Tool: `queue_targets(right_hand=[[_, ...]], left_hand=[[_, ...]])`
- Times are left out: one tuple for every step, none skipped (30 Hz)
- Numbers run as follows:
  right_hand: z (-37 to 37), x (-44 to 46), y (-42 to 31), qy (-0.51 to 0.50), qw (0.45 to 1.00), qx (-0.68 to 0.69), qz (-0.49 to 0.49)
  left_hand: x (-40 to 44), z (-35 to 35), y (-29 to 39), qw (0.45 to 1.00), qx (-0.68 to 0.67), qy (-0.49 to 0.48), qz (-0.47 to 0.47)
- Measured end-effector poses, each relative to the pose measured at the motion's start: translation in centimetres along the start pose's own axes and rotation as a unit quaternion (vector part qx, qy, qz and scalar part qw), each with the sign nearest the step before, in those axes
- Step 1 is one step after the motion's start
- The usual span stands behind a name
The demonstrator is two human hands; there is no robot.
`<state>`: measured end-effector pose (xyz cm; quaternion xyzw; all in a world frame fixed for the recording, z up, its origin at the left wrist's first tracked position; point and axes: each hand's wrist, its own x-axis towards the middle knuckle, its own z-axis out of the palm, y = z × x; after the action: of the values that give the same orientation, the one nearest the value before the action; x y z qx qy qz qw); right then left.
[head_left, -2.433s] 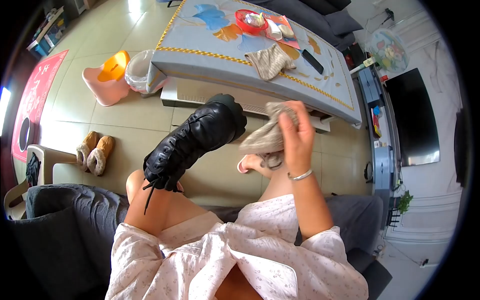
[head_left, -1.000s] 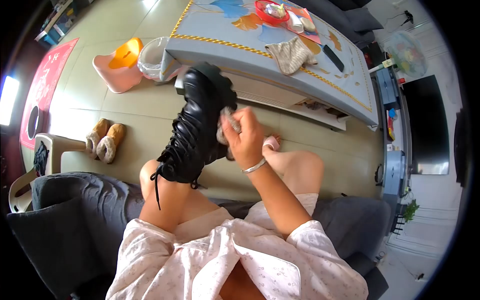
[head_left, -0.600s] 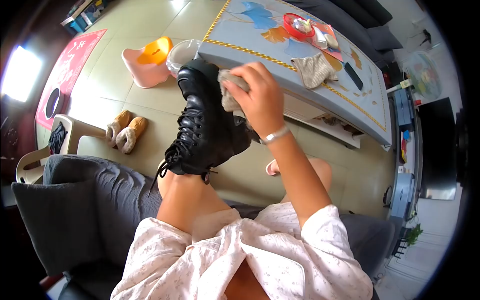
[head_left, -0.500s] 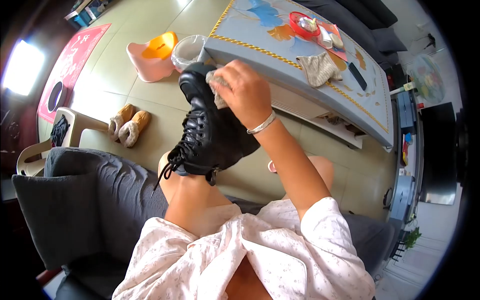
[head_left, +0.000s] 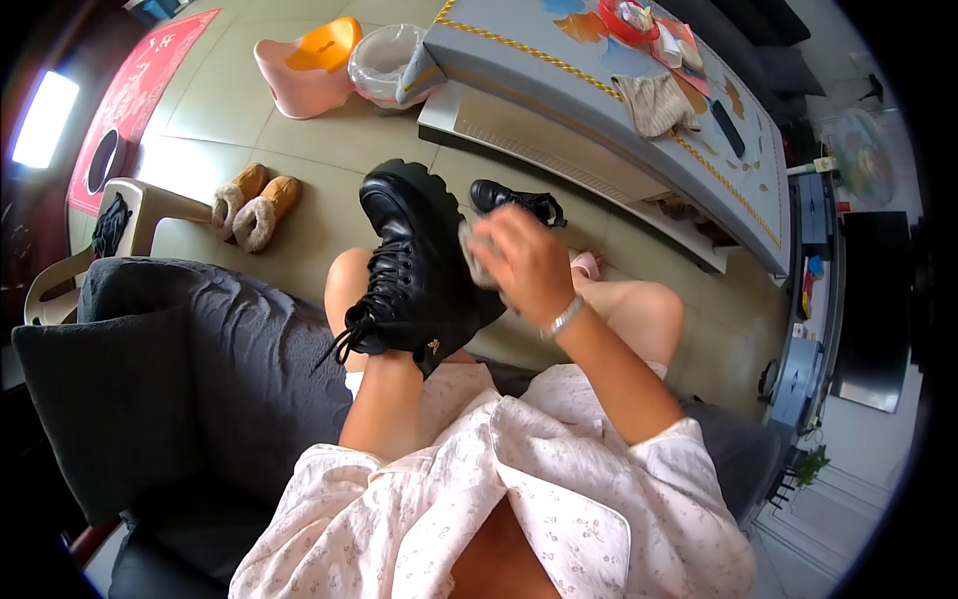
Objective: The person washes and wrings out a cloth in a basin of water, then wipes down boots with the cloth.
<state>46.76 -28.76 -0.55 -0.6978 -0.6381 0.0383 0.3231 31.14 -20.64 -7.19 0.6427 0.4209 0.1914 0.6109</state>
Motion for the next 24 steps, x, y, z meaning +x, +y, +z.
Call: queue_targets(right_hand=[[0.1, 1.9, -0.2, 0.031, 0.999, -0.018, -0.008], [0.5, 2.1, 0.1, 0.052, 0.998, -0.013, -0.030], [1.5, 5.4, -0.3, 0.060, 0.996, -0.007, -0.063], [2.5, 6.0, 0.2, 0.050, 0.996, -0.014, -0.075], [3.3, 6.1, 0.6, 0.040, 0.995, -0.023, -0.092], [4.3, 5.1, 0.5, 0.042, 0.996, -0.019, -0.079], [5.2, 4.5, 0.6, 0.028, 0.997, -0.030, -0.065], [6.0, 4.0, 0.9, 0.013, 0.998, -0.044, -0.053], [5.4, 0.1, 0.7, -0.023, 0.999, -0.010, -0.045], [4.8, -1.2, 0.5, -0.062, 0.998, -0.002, -0.012], [4.2, -1.9, 0.4, -0.098, 0.995, 0.004, 0.014], [3.8, -3.6, 0.4, -0.097, 0.995, 0.002, 0.021], [3.6, -5.4, 0.4, -0.099, 0.995, 0.007, 0.027], [3.4, -6.3, 0.6, -0.104, 0.994, 0.013, 0.028], [2.9, -6.8, 0.5, -0.097, 0.994, 0.013, 0.042], [2.3, -6.7, 0.8, -0.103, 0.994, 0.029, 0.028], [1.8, -6.0, 1.0, -0.112, 0.993, 0.043, 0.011], [1.4, -3.5, 1.5, -0.085, 0.996, 0.027, 0.003], [1.5, -2.6, 1.7, -0.040, 0.999, 0.014, -0.020], [1.8, -1.4, 1.8, 0.004, 0.999, -0.002, -0.040], [1.7, 2.4, 1.1, 0.040, 0.999, 0.030, 0.000], [2.7, 4.1, 1.5, 0.064, 0.996, 0.057, -0.026], [3.6, 4.4, 1.4, 0.066, 0.996, 0.060, -0.024], [5.0, 4.6, 1.7, 0.039, 0.997, 0.071, -0.007]], left_hand=[[0.0, 0.0, -0.1, 1.000, 0.005, 0.001, 0.001], [0.0, 0.0, -0.1, 1.000, 0.009, 0.003, 0.001], [-0.2, -0.1, -0.3, 1.000, 0.015, 0.004, -0.002], [-0.3, -0.1, -0.4, 1.000, 0.022, 0.006, -0.002], [-0.3, -0.2, -0.4, 1.000, 0.026, 0.011, -0.002], [-0.5, -0.4, -0.6, 0.999, 0.036, 0.012, -0.004], [-0.5, -0.5, -0.6, 0.999, 0.042, 0.020, -0.006], [-0.5, -0.6, -0.7, 0.999, 0.047, 0.025, -0.007], [-0.5, -0.7, -0.8, 0.998, 0.056, 0.028, -0.011], [-0.5, -0.9, -0.9, 0.997, 0.064, 0.031, -0.012], [-0.5, -1.1, -1.0, 0.997, 0.069, 0.035, -0.013], [-0.4, -1.1, -1.1, 0.996, 0.077, 0.037, -0.014], [-0.3, -1.0, -1.2, 0.995, 0.087, 0.039, -0.015], [-0.4, -1.1, -1.2, 0.994, 0.095, 0.044, -0.017], [-0.5, -1.1, -1.3, 0.993, 0.111, 0.045, -0.019], [-0.6, -1.1, -1.2, 0.991, 0.125, 0.051, -0.022], [-0.7, -1.2, -1.1, 0.987, 0.144, 0.061, -0.026], [-1.0, -1.4, -0.9, 0.982, 0.170, 0.073, -0.032], [-1.4, -1.5, -0.6, 0.977, 0.192, 0.085, -0.037], [-1.6, -1.8, -0.5, 0.972, 0.210, 0.094, -0.044], [-1.7, -1.9, -0.3, 0.966, 0.231, 0.105, -0.048], [-1.8, -2.0, -0.3, 0.961, 0.251, 0.106, -0.047], [-1.9, -1.9, -0.5, 0.960, 0.254, 0.106, -0.047], [-1.2, -1.9, -1.2, 0.946, 0.299, 0.111, -0.051]])
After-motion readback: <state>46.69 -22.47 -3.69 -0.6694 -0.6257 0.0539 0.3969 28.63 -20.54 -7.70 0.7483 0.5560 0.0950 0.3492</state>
